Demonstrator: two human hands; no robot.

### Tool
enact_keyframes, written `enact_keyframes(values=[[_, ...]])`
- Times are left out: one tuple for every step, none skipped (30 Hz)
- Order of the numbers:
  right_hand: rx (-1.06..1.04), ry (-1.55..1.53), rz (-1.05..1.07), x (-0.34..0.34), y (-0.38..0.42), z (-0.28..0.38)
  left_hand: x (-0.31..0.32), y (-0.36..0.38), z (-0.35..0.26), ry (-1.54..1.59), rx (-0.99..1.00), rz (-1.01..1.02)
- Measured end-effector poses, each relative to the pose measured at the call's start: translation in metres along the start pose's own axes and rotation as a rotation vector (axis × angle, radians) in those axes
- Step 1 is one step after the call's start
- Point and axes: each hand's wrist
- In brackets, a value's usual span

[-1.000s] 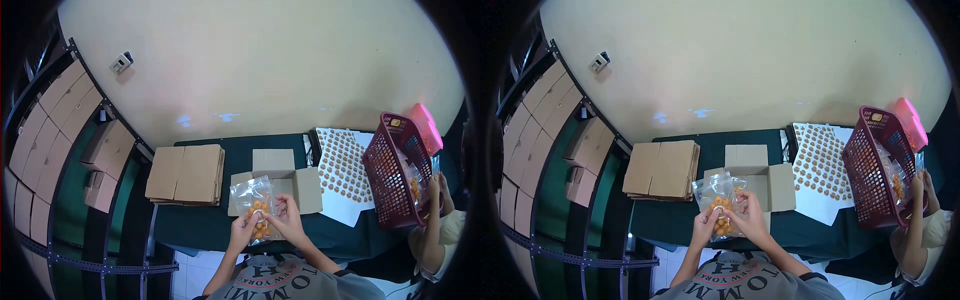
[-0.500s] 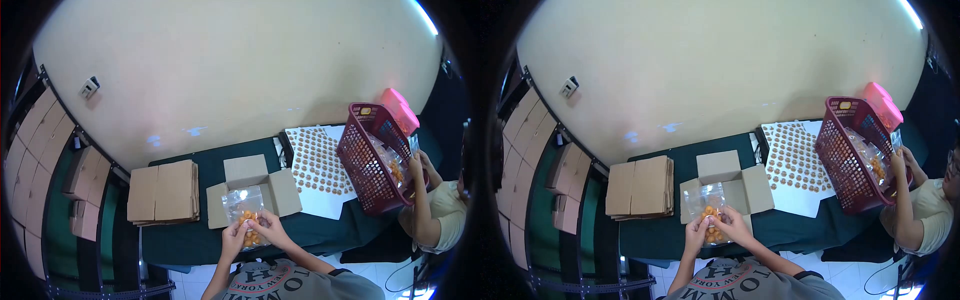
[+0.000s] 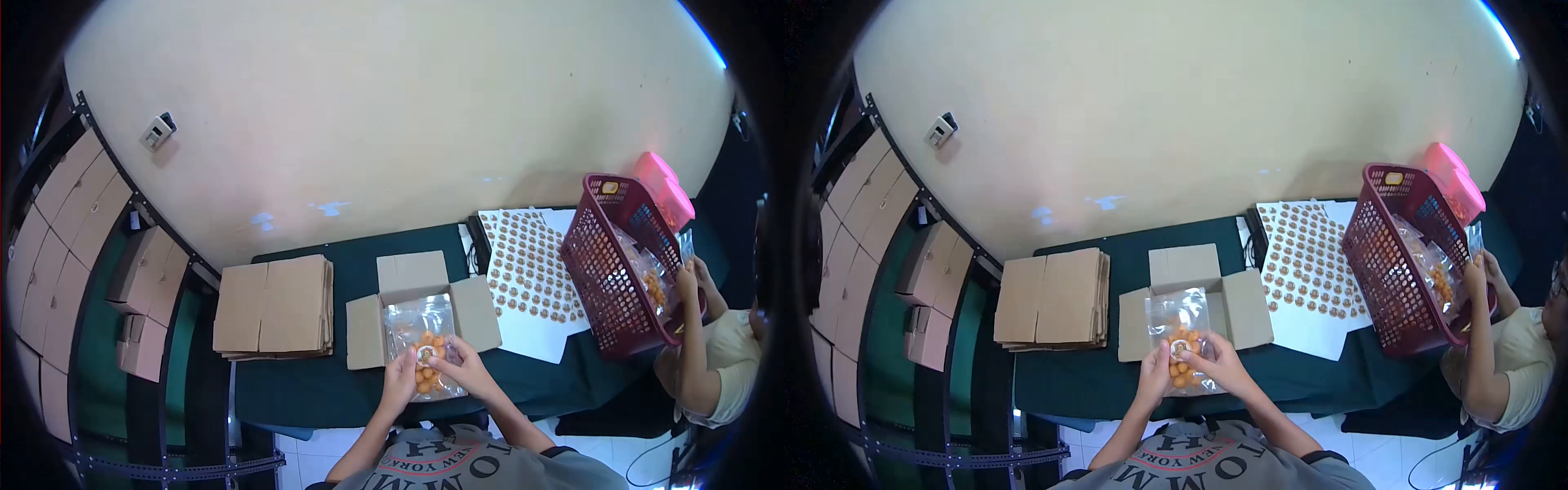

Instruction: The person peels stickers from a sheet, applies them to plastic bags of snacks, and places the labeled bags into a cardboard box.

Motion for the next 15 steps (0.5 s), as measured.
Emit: enact_keyframes(values=[[-0.003,-0.001,0.007,-0.001,-0.003,-0.001,-0.002,-0.002,0.0,0.0,0.007,-0.004],[0.027,0.025,-0.012,-0.005,-0.005,-0.004,-0.006,-0.001,0.004,-0.091,0.031,0.048],[0.054,0.053,-0.031,-0.007,-0.007,-0.006,-0.006,-0.002,0.003,-0.18,0.058,0.102],[0.042,0.022,-0.069,-0.003,-0.009,-0.004,-0.002,0.0,-0.005,-0.099,0.014,0.118],[0.044,0.025,-0.062,-0.004,-0.01,-0.008,-0.005,-0.002,-0.004,-0.095,0.018,0.112],[0.003,0.075,-0.079,-0.005,-0.011,-0.014,-0.01,-0.005,-0.004,-0.104,0.006,0.168],[-0.037,0.122,-0.098,-0.005,-0.011,-0.018,-0.014,-0.007,-0.005,-0.117,-0.01,0.224],[-0.032,0.119,-0.1,-0.005,-0.011,-0.02,-0.017,-0.006,-0.006,-0.119,-0.015,0.222],[-0.038,0.101,-0.104,-0.003,-0.01,-0.017,-0.018,-0.004,-0.007,-0.15,-0.012,0.22],[-0.045,0.086,-0.108,-0.002,-0.009,-0.016,-0.019,-0.002,-0.007,-0.18,-0.007,0.221],[-0.04,0.087,-0.113,-0.002,-0.008,-0.018,-0.02,-0.003,-0.003,-0.179,-0.013,0.222],[-0.02,0.094,-0.107,-0.002,-0.006,-0.023,-0.022,-0.003,0.001,-0.201,0.008,0.185],[0.0,0.1,-0.1,-0.001,-0.005,-0.026,-0.024,-0.001,0.003,-0.225,0.03,0.147],[0.002,0.1,-0.102,0.002,-0.003,-0.026,-0.024,0.0,0.004,-0.225,0.028,0.147],[0.009,0.085,-0.092,0.008,-0.003,-0.025,-0.021,0.001,0.0,-0.245,0.078,0.067]])
Point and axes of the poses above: each hand's wrist, its own y-axis away from the middle knuckle, its own x-axis out of the palm, z = x × y, and after that the axes turned 3 degrees about -x, right-handed
